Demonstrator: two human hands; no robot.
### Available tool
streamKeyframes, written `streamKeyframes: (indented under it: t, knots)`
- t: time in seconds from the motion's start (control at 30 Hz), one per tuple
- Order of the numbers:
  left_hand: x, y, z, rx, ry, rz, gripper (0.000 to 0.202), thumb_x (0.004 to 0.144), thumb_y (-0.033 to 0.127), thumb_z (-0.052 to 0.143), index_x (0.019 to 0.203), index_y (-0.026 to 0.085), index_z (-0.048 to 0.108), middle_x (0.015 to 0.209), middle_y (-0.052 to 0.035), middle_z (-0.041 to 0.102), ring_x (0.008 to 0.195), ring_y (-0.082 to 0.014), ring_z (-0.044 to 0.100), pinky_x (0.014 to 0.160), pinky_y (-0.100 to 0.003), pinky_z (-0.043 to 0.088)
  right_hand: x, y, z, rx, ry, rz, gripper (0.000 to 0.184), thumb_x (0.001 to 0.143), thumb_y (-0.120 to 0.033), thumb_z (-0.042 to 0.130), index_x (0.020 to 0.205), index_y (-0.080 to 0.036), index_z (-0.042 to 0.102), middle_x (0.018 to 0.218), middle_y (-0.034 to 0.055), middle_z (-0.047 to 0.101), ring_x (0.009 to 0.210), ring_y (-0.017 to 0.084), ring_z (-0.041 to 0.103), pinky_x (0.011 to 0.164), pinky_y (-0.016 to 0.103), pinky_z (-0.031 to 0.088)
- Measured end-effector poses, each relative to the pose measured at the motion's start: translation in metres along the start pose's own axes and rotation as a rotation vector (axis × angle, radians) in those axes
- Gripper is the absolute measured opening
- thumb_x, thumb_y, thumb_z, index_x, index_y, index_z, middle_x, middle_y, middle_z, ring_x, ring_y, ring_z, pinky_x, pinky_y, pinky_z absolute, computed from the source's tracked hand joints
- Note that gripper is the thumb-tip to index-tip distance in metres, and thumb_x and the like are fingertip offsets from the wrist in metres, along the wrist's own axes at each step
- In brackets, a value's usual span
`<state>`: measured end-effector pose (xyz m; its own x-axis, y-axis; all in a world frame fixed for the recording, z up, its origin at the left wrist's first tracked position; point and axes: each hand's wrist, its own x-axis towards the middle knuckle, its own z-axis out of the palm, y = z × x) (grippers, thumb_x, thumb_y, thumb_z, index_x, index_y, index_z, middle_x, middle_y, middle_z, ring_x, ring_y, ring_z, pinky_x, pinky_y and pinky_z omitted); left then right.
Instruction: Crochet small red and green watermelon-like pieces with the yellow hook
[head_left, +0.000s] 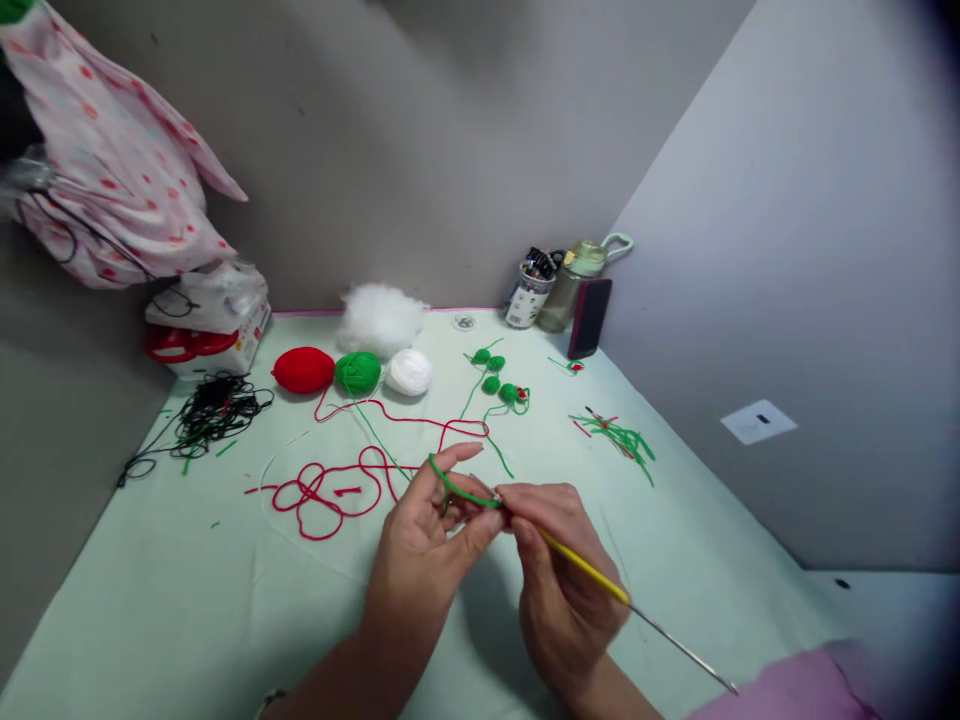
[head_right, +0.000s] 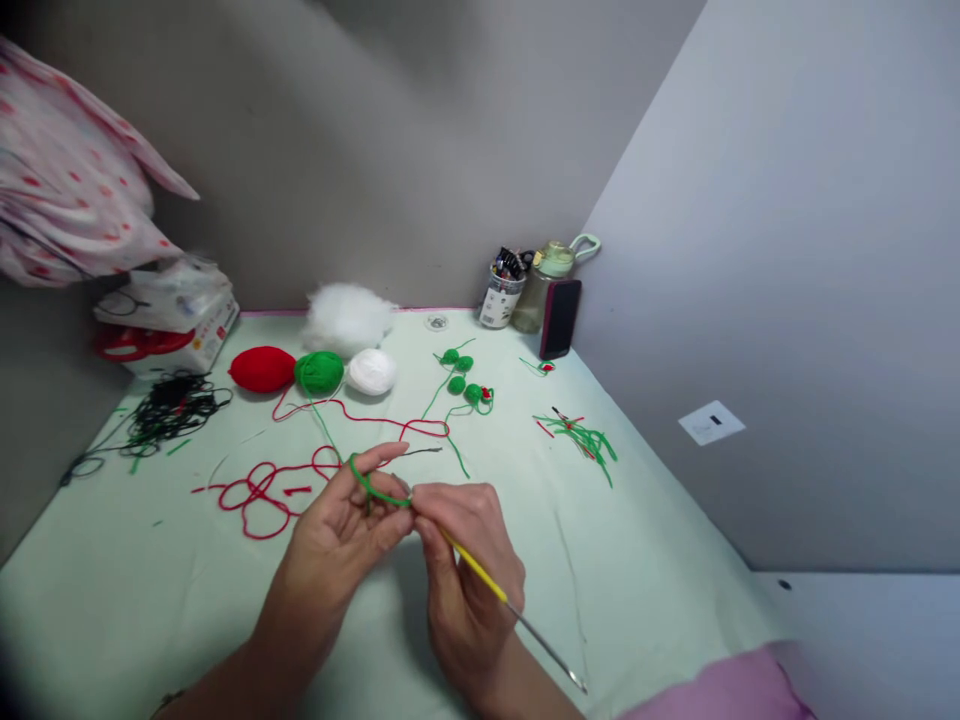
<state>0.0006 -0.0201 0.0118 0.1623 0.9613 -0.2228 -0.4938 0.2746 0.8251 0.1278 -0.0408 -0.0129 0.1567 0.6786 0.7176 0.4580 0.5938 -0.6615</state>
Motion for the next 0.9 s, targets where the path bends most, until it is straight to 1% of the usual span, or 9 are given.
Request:
streamKeyframes:
  t: [0.13,0.2,0.27,0.33,0.37,0.53,0.67,0.77,0.9]
  knots:
    - [0.002,0.008,-0.008,-0.046,-0.115,-0.115,0.059,0.081,0.024,0.089,0.133,0.019,0.061,0.078,0.0055,0.068,0.073,-0.0096,0.063,0.076,-0.023,0.052,-0.001,0.004,-0.011,-0.065,-0.077,-0.041,0.032,0.098,-0.005,0.063,0.116,-0.027,0.077,0.099,0.0071,0.074,0.087,0.02,0.071,0.068,0.033,0.062]
    - [0.004,0.011,-0.011,-0.06,-0.175,-0.168,0.062,0.083,0.024,0.088,0.138,0.018,0.058,0.076,0.0059,0.068,0.07,-0.009,0.061,0.074,-0.024,0.05,-0.003,0.01,-0.021,-0.191,-0.075,-0.144,0.035,0.095,-0.008,0.07,0.12,-0.03,0.078,0.095,0.0049,0.07,0.085,0.019,0.07,0.067,0.031,0.062]
    - [0.006,0.012,-0.014,-0.076,-0.23,-0.211,0.067,0.082,0.022,0.088,0.14,0.015,0.055,0.075,0.0059,0.068,0.069,-0.0093,0.06,0.072,-0.024,0.048,-0.004,0.016,-0.03,-0.326,-0.192,-0.345,0.04,0.094,-0.011,0.074,0.128,-0.032,0.077,0.094,0.0045,0.072,0.09,0.021,0.072,0.075,0.033,0.065]
    - [0.008,0.014,-0.017,-0.085,-0.273,-0.248,0.073,0.08,0.02,0.09,0.143,0.014,0.052,0.075,0.0055,0.068,0.069,-0.01,0.058,0.07,-0.025,0.047,-0.002,0.018,-0.036,-0.315,-0.22,-0.413,0.043,0.094,-0.009,0.073,0.131,-0.031,0.076,0.096,0.0046,0.074,0.092,0.02,0.073,0.078,0.033,0.065]
    - [0.009,0.014,-0.018,-0.08,-0.291,-0.264,0.076,0.079,0.02,0.09,0.144,0.013,0.051,0.075,0.0052,0.068,0.069,-0.0103,0.058,0.068,-0.025,0.046,0.001,0.018,-0.038,-0.264,-0.239,-0.401,0.042,0.096,-0.008,0.071,0.132,-0.03,0.075,0.097,0.0052,0.075,0.092,0.02,0.073,0.078,0.033,0.065]
    - [0.015,0.016,-0.025,-0.008,-0.351,-0.334,0.084,0.078,0.025,0.092,0.148,0.012,0.048,0.077,0.0037,0.068,0.067,-0.011,0.057,0.065,-0.027,0.043,0.021,0.009,-0.04,0.187,-0.342,-0.055,0.028,0.104,-0.016,0.061,0.122,-0.027,0.078,0.095,0.0058,0.078,0.085,0.019,0.074,0.071,0.032,0.064]
    - [0.018,0.019,-0.028,0.028,-0.341,-0.327,0.084,0.076,0.025,0.093,0.147,0.013,0.049,0.075,0.0049,0.067,0.069,-0.0112,0.057,0.067,-0.027,0.043,0.024,0.008,-0.048,0.298,-0.37,0.126,0.025,0.105,-0.016,0.06,0.117,-0.027,0.079,0.097,0.005,0.08,0.09,0.018,0.074,0.079,0.033,0.063]
    - [0.018,0.02,-0.029,0.088,-0.319,-0.281,0.078,0.076,0.024,0.092,0.143,0.016,0.054,0.077,0.0059,0.068,0.07,-0.0105,0.058,0.071,-0.027,0.045,0.023,0.009,-0.052,0.322,-0.346,0.225,0.022,0.106,-0.02,0.059,0.113,-0.024,0.079,0.096,0.0055,0.079,0.089,0.018,0.073,0.081,0.032,0.061]
    - [0.014,0.016,-0.028,0.108,-0.289,-0.201,0.062,0.08,0.024,0.089,0.136,0.021,0.06,0.08,0.0057,0.068,0.076,-0.0114,0.063,0.075,-0.027,0.046,0.025,0.008,-0.046,0.501,-0.224,0.438,0.018,0.104,-0.027,0.064,0.101,-0.023,0.082,0.088,0.0034,0.076,0.073,0.014,0.072,0.072,0.028,0.06]
